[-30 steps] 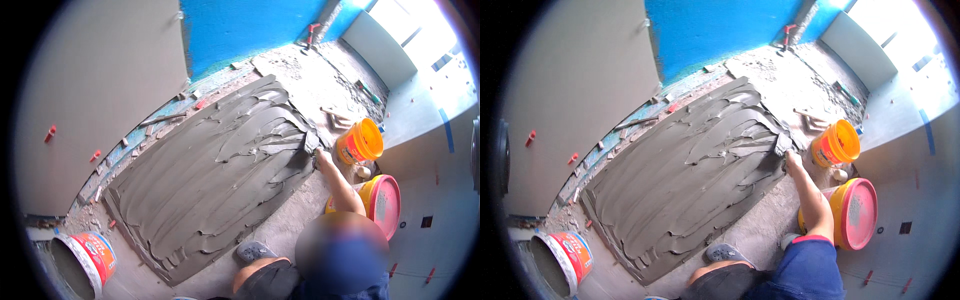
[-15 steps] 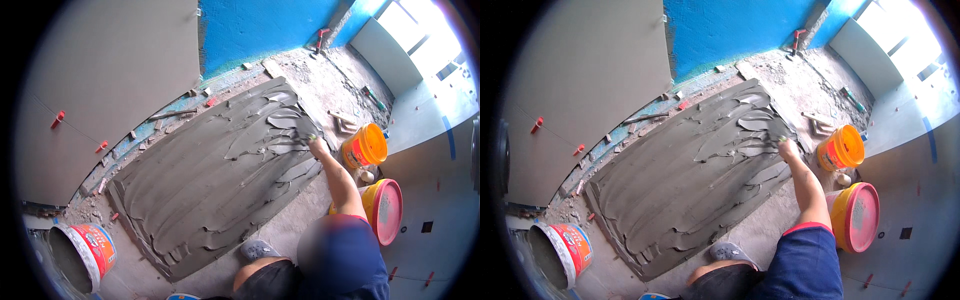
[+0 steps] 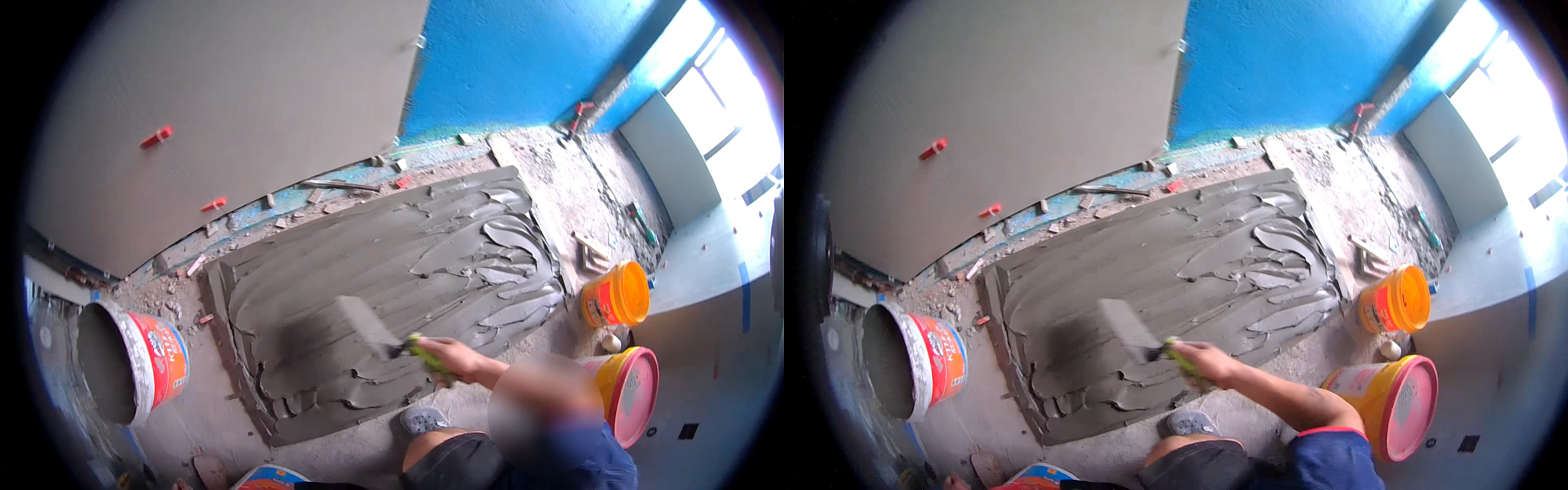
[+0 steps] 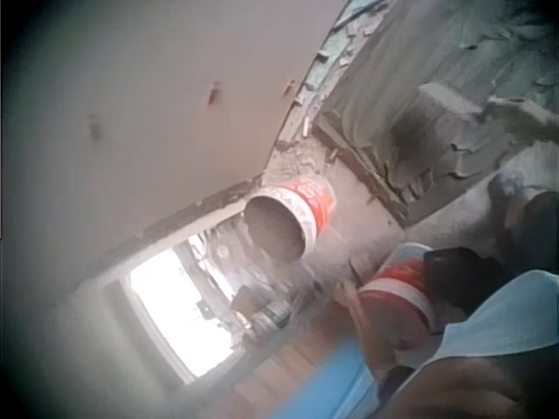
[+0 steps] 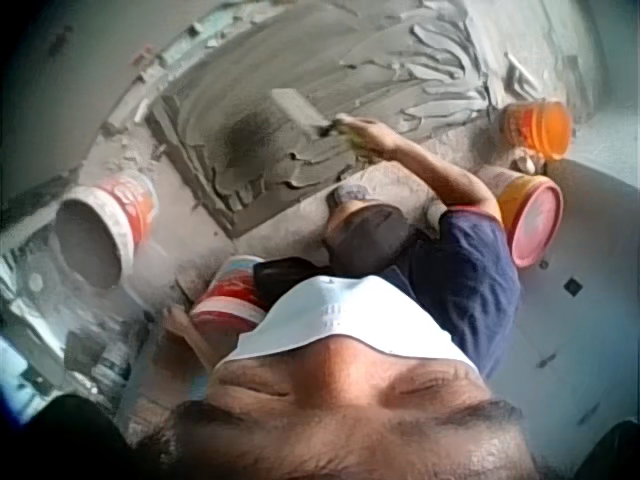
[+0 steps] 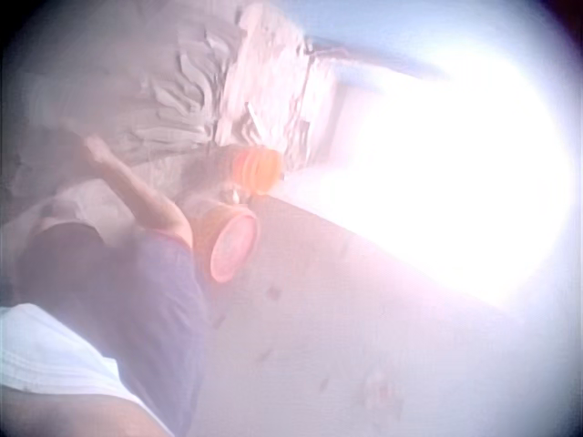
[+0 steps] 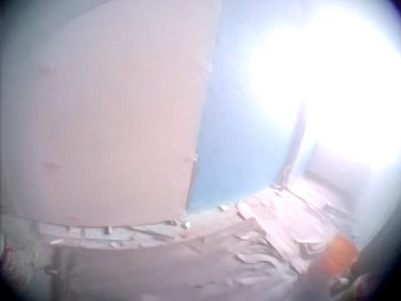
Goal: The person spreads adhesive on a wall using a notched trowel, then lifts and places a large ceramic tile onto the prepared surface. They use a rubber mallet to tap the tile into position and a large flat trowel to smooth the surface and ensure even adhesion.
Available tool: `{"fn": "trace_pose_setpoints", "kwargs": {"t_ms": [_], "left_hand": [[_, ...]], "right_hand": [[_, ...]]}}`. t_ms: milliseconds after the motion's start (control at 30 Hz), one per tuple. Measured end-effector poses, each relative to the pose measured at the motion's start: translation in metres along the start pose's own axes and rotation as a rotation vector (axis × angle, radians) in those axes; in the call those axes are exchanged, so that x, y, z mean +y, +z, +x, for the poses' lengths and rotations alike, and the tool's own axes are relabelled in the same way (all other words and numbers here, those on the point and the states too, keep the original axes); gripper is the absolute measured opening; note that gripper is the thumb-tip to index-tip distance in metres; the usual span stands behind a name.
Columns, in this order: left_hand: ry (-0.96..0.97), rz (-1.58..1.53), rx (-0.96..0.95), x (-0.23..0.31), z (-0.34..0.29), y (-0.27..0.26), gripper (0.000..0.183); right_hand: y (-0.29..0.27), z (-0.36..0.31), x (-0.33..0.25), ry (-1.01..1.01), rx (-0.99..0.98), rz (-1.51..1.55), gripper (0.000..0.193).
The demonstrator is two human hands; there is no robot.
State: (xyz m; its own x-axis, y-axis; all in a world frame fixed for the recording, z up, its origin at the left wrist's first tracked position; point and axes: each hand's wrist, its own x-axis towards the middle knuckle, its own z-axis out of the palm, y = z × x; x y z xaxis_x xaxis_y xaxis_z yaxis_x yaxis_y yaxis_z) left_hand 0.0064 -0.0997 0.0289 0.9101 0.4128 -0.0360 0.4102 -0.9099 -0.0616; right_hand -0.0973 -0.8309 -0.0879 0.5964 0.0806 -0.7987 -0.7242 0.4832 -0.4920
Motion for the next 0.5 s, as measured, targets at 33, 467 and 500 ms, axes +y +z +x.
{"fn": "trace_pose_setpoints", "kwargs": {"t_ms": [33,467,500], "left_hand": [[-0.023,0.048,-0.014,0.007,-0.001,-0.001,0.032],[-0.247,-0.145,0.238,0.044,-0.029,-0.021,0.036],[-0.244,-0.114,0.240,0.046,-0.029,-0.027,0.036]], "right_hand": [[0.032,0.016,-0.017,-0.003,-0.027,-0.051,0.047],[0.427,0.032,-0.134,-1.472,-0.293,-1.249,0.049],[0.452,0.041,-0.134,-1.531,-0.178,-1.404,0.050]]}}
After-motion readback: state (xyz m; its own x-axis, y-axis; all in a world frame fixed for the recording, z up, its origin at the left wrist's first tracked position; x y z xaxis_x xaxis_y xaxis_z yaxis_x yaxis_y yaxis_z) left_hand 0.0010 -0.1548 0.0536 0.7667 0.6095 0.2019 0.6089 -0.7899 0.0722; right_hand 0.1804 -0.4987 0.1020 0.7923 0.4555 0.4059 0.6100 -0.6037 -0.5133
